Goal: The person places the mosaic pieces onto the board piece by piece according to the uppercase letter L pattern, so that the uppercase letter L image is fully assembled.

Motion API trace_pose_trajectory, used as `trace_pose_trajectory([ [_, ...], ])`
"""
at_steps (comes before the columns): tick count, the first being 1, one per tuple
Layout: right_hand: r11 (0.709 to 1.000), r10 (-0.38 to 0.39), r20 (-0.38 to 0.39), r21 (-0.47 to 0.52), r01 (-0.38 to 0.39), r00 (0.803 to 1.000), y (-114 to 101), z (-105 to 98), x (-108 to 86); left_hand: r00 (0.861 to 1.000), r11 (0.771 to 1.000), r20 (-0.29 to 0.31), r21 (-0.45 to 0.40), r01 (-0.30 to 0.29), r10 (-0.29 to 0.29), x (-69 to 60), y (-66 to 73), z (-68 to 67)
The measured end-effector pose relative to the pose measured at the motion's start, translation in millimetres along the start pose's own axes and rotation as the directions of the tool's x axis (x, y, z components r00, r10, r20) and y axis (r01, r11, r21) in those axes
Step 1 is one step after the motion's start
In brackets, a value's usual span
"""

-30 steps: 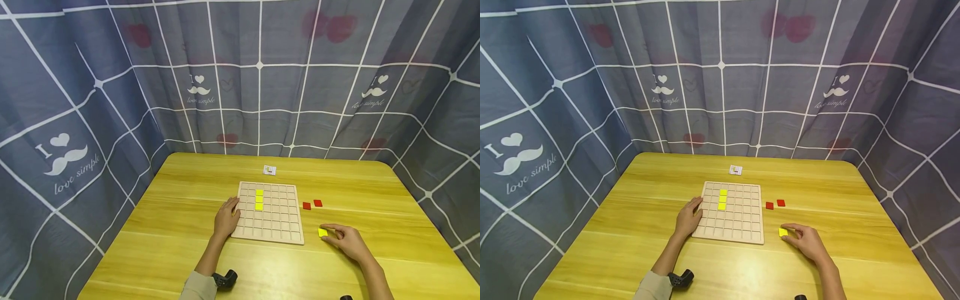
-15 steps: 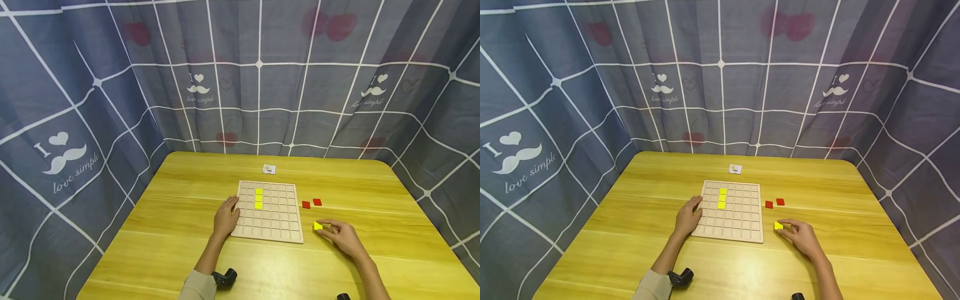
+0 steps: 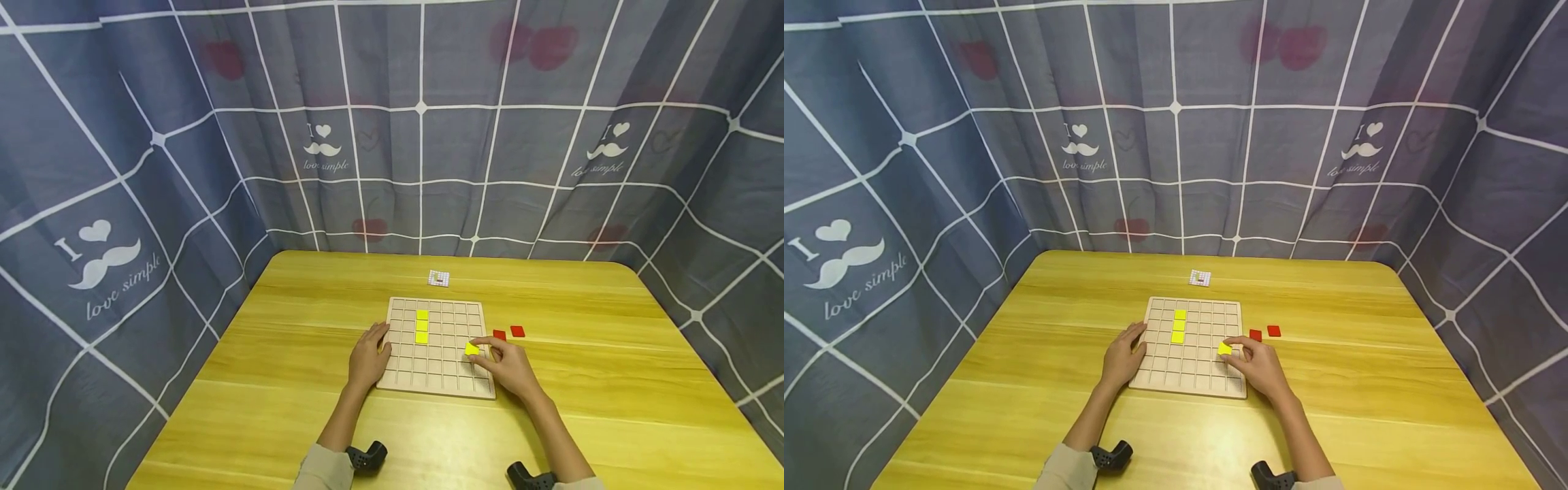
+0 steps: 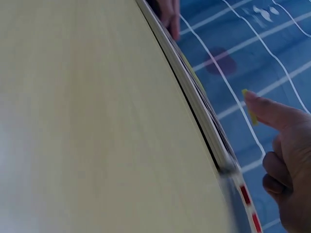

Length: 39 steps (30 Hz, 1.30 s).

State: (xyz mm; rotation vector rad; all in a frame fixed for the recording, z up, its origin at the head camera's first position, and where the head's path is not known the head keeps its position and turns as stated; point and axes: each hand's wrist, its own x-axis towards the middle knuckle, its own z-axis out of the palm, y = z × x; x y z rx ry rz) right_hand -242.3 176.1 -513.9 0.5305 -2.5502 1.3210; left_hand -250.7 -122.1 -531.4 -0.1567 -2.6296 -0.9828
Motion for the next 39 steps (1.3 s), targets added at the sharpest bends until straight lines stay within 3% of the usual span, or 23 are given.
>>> trace_pose_trajectory([
  [6, 0.997, -0.075, -0.015, -0.035, 0.074, 0.997, -16.4, 24.6, 19.7, 1.000, 1.000, 0.002, 0.001, 0.003, -0.003, 0.2, 0.5, -0.1],
  [20, 0.985, -0.149, 0.105, -0.076, 0.157, 0.983, -30.9, 74.1, 36.9, 1.000, 1.000, 0.006, -0.004, 0.008, -0.008, -0.3, -0.7, 0.7],
  [39, 0.982, -0.107, 0.118, -0.144, 0.124, 0.987, -29.2, 84.3, 35.0, 1.000, 1.000, -0.007, -0.002, -0.008, 0.008, 0.2, -0.5, 0.5],
])
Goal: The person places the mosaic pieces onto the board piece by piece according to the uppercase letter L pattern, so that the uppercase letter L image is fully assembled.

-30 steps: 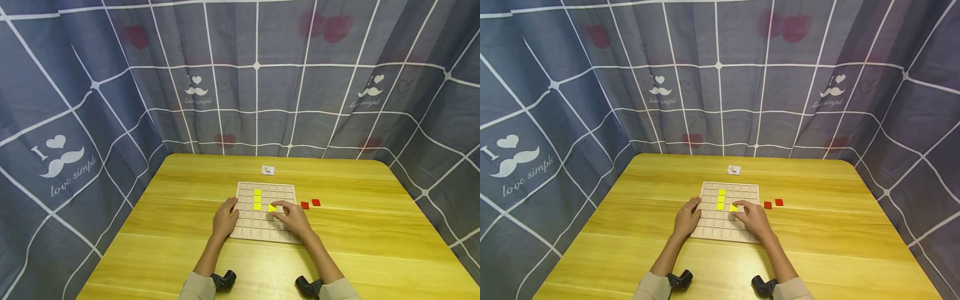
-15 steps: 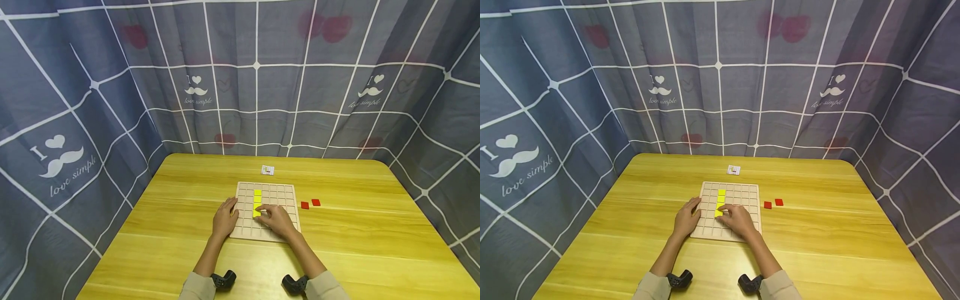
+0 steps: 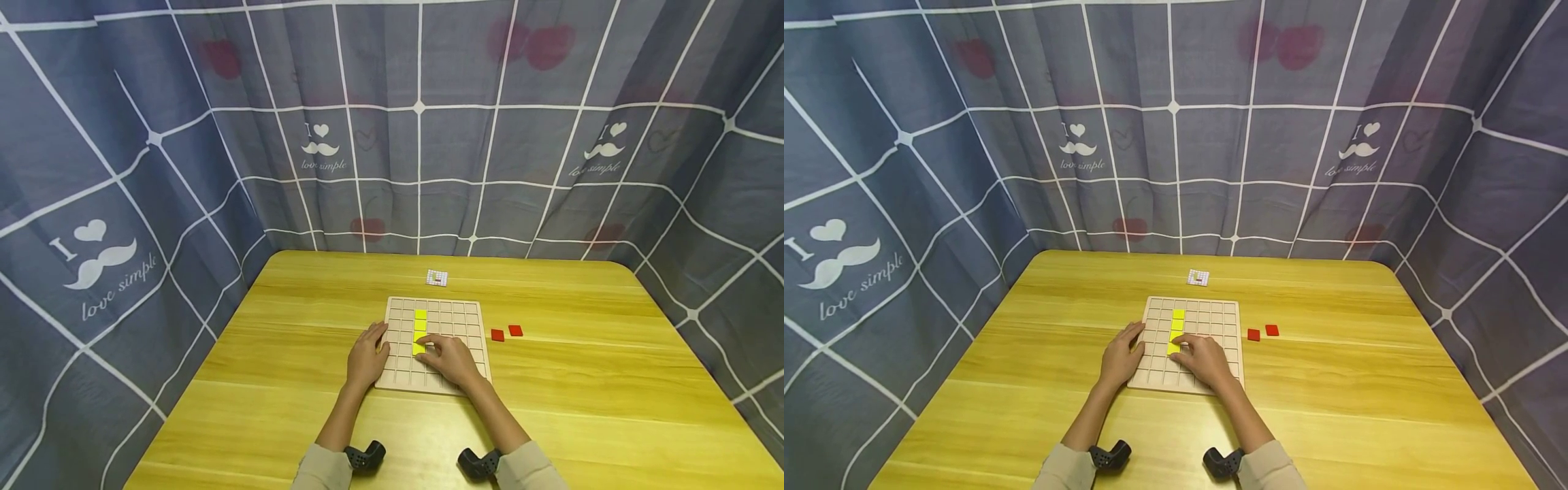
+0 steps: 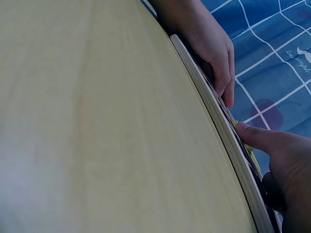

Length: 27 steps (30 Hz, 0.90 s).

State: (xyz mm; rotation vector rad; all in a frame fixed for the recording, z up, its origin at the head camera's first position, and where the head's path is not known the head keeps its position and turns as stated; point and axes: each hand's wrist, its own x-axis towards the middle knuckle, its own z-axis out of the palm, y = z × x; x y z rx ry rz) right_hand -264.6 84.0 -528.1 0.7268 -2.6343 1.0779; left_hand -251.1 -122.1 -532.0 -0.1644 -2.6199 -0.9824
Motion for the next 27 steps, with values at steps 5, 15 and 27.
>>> trace_pose_trajectory([
  [5, 1.000, 0.000, -0.003, -0.006, 0.000, 1.000, 0.0, 0.1, -0.5, 1.000, 1.000, -0.008, -0.002, -0.004, 0.004, -0.4, 0.1, 0.1],
  [15, 0.995, -0.026, -0.070, 0.089, 0.032, 0.997, 7.2, -15.4, -9.3, 1.000, 1.000, 0.010, 0.004, 0.006, -0.006, 0.5, -1.0, 0.9],
  [27, 0.988, 0.138, -0.217, 0.094, -0.120, 0.966, 51.4, -72.7, -28.3, 1.000, 1.000, 0.006, -0.001, 0.008, -0.008, 0.2, -1.3, 1.2],
])
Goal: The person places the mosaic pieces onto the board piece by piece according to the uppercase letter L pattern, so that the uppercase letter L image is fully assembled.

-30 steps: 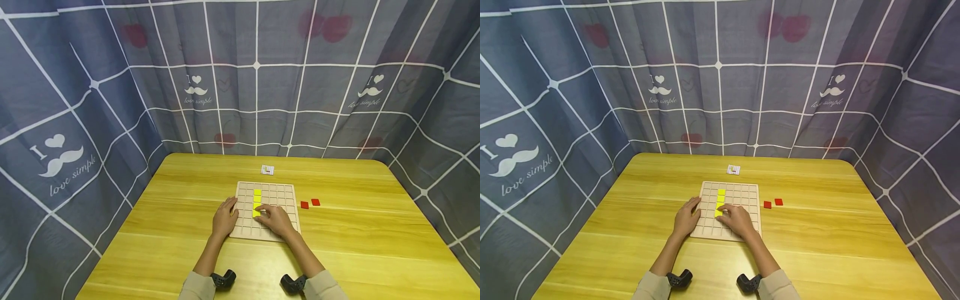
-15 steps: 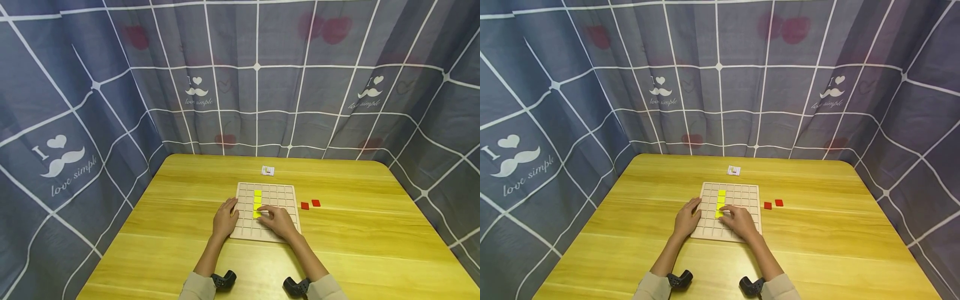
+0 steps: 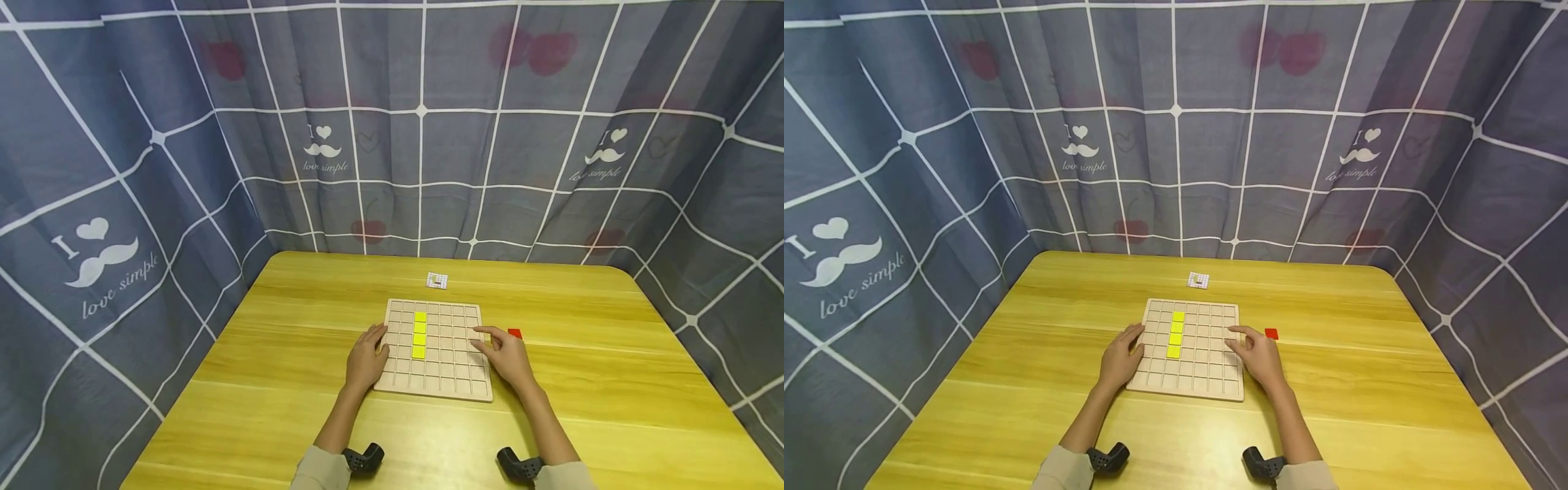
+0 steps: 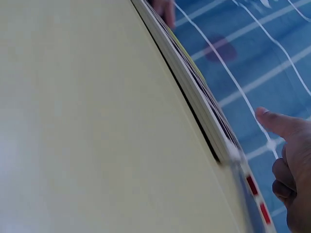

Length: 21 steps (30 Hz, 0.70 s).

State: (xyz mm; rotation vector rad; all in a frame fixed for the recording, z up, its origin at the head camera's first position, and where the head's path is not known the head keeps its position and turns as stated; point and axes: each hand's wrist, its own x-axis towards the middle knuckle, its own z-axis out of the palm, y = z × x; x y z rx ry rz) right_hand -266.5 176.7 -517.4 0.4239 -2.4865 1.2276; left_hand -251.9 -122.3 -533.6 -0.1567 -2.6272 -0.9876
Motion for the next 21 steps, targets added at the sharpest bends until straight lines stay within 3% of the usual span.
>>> trace_pose_trajectory([
  [11, 0.990, 0.085, -0.046, -0.112, -0.090, 0.995, 37.6, -27.4, -3.1, 1.000, 1.000, 0.007, 0.008, 0.017, -0.017, 0.8, -1.0, -1.3],
  [21, 0.967, 0.148, 0.045, -0.214, -0.135, 0.988, 41.5, -31.9, -4.2, 1.000, 1.000, 0.012, -0.006, 0.019, -0.018, 0.7, -1.8, 1.2],
])
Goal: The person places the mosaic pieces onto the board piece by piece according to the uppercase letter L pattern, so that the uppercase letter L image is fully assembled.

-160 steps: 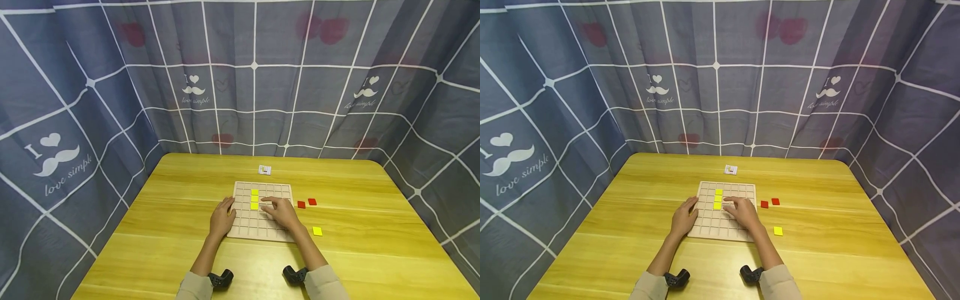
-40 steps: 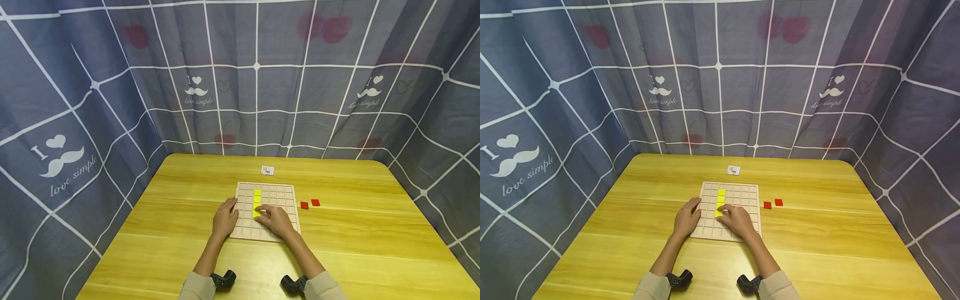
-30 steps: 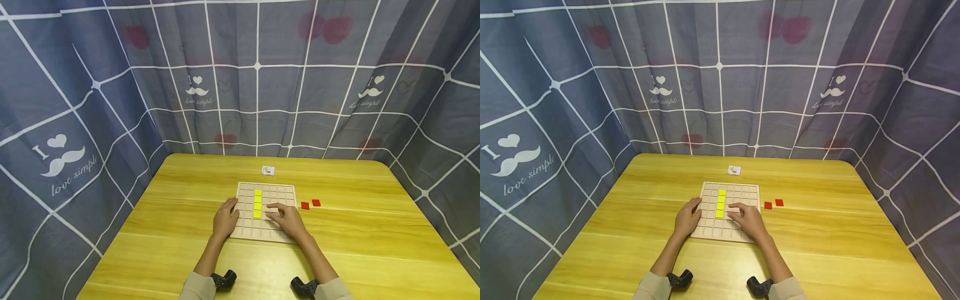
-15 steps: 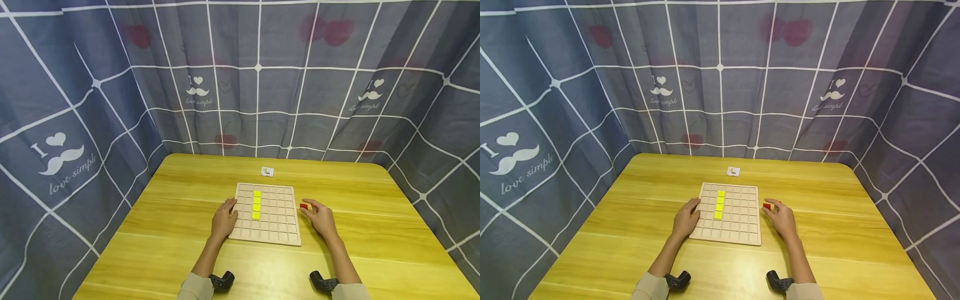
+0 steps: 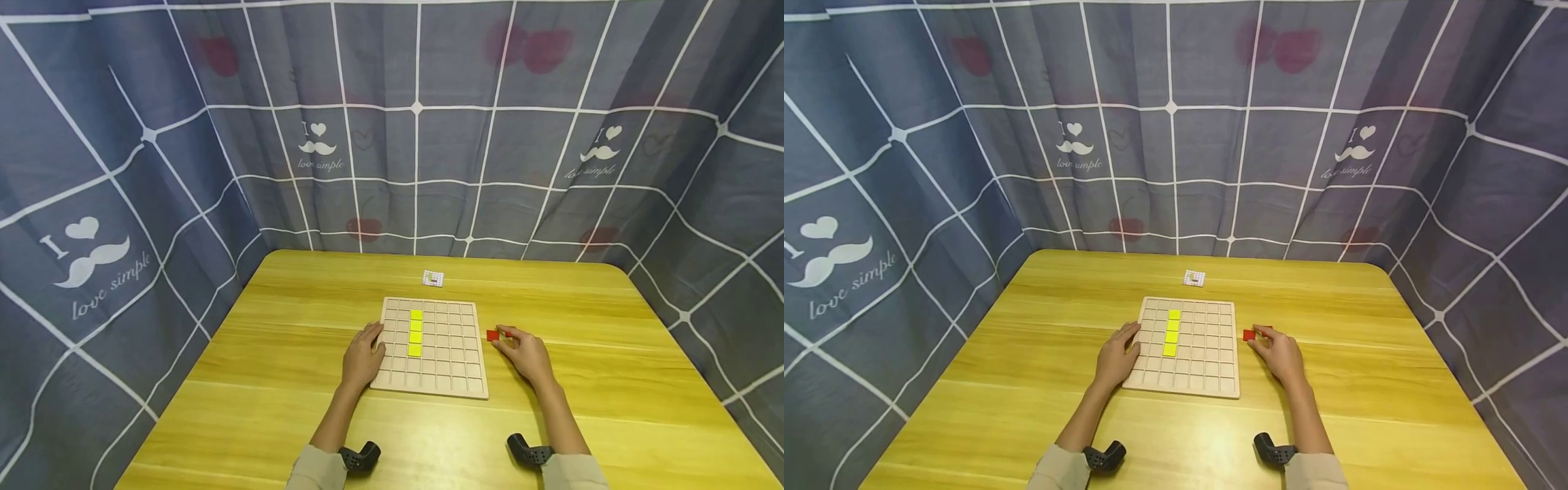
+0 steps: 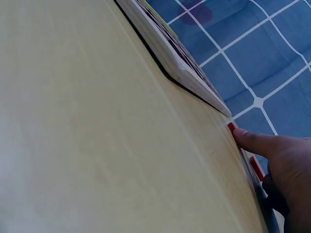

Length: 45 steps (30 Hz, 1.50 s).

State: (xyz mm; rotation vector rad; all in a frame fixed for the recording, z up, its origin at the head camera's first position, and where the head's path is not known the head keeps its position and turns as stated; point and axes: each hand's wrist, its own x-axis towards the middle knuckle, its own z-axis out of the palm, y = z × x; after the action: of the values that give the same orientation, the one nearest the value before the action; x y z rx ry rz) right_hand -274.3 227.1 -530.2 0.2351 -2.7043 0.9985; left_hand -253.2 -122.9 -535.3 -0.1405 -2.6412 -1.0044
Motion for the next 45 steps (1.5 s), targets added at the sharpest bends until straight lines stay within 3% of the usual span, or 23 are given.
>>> trace_pose_trajectory([
  [8, 1.000, 0.021, 0.033, -0.006, -0.020, 0.999, -2.1, -2.0, -0.2, 1.000, 1.000, 0.007, -0.001, 0.008, -0.008, -0.9, 2.3, 0.3],
  [18, 0.999, -0.024, -0.028, 0.032, 0.025, 0.999, -3.0, 2.7, 0.4, 1.000, 1.000, 0.001, 0.000, 0.001, -0.001, -1.3, 3.5, -1.5],
  [30, 0.972, -0.180, -0.075, 0.138, 0.189, 0.981, -57.6, 17.3, 6.5, 1.000, 1.000, -0.011, 0.002, -0.002, 0.002, -1.4, 3.0, -2.9],
  [35, 0.958, -0.236, -0.025, 0.159, 0.237, 0.971, -74.5, 32.5, 4.6, 1.000, 1.000, -0.013, 0.001, -0.006, 0.006, -1.5, 3.2, -3.1],
  [45, 0.965, -0.234, 0.137, 0.154, 0.212, 0.963, -87.4, 57.7, -2.4, 1.000, 1.000, -0.013, -0.007, -0.001, 0.001, -1.9, 4.3, -3.1],
])
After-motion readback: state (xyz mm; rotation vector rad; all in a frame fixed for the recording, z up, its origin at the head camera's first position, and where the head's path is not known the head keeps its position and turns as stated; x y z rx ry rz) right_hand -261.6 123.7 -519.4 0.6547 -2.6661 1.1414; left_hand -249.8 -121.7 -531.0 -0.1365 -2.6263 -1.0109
